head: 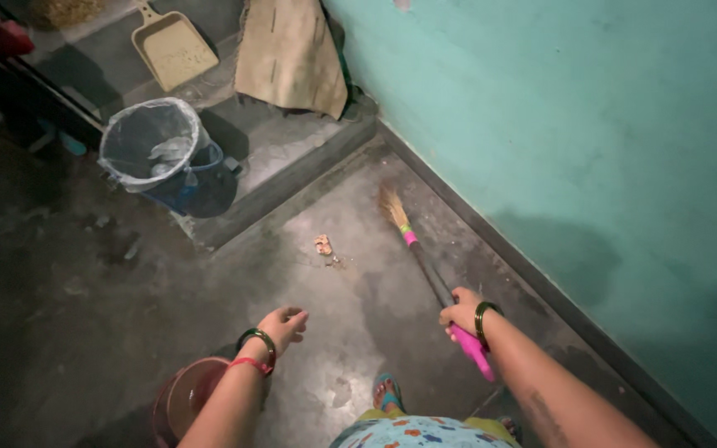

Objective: The person sweeps debris across a concrete floor and down a small set of stairs into a lower area using a broom.

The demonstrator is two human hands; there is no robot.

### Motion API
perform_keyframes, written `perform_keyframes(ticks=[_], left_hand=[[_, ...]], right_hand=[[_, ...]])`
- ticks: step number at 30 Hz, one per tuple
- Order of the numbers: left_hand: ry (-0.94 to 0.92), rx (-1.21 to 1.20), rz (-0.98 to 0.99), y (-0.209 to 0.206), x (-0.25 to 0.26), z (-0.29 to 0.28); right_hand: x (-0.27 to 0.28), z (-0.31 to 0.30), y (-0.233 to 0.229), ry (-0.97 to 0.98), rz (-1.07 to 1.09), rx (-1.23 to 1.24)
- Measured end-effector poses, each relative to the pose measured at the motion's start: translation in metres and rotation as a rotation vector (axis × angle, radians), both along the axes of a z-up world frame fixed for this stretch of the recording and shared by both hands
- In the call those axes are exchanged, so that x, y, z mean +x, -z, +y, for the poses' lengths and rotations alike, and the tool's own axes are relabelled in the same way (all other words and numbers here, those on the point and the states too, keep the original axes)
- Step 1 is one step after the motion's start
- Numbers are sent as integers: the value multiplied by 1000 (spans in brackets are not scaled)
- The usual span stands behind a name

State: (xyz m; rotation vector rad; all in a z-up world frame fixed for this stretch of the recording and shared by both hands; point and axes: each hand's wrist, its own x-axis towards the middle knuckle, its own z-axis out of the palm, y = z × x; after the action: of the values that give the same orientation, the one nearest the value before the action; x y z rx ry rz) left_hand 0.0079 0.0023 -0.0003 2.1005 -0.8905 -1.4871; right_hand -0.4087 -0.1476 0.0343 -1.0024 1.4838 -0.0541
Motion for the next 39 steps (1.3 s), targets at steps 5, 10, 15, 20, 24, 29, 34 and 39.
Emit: perform_keyframes(ticks=[5,10,15,20,24,29,34,39], left_hand=[[11,-2,34,1,-24,-23],[93,-76,91,-19,-58,-44],[119,-79,67,-26,-67,-49],[110,-52,77,-9,-58,-55],[91,-43,94,-1,-51,-58],[121,-35,79,-10,-50,-66],[92,-50,86,-14,-44,-61],[8,-43,113,-12,-42,-63]], right_hand=[[-35,-5,17,149,94,6],[-102,-15,65,242,-5,158],[-92,10,48,-117,210,191],[-76,19,-5,-272,256,184],[-91,9,-21,-272,139,161],[-98,-2,-18,-123,144,75],[-83,-19,15,31,249,43],[-79,-40,40,-118,237,59]])
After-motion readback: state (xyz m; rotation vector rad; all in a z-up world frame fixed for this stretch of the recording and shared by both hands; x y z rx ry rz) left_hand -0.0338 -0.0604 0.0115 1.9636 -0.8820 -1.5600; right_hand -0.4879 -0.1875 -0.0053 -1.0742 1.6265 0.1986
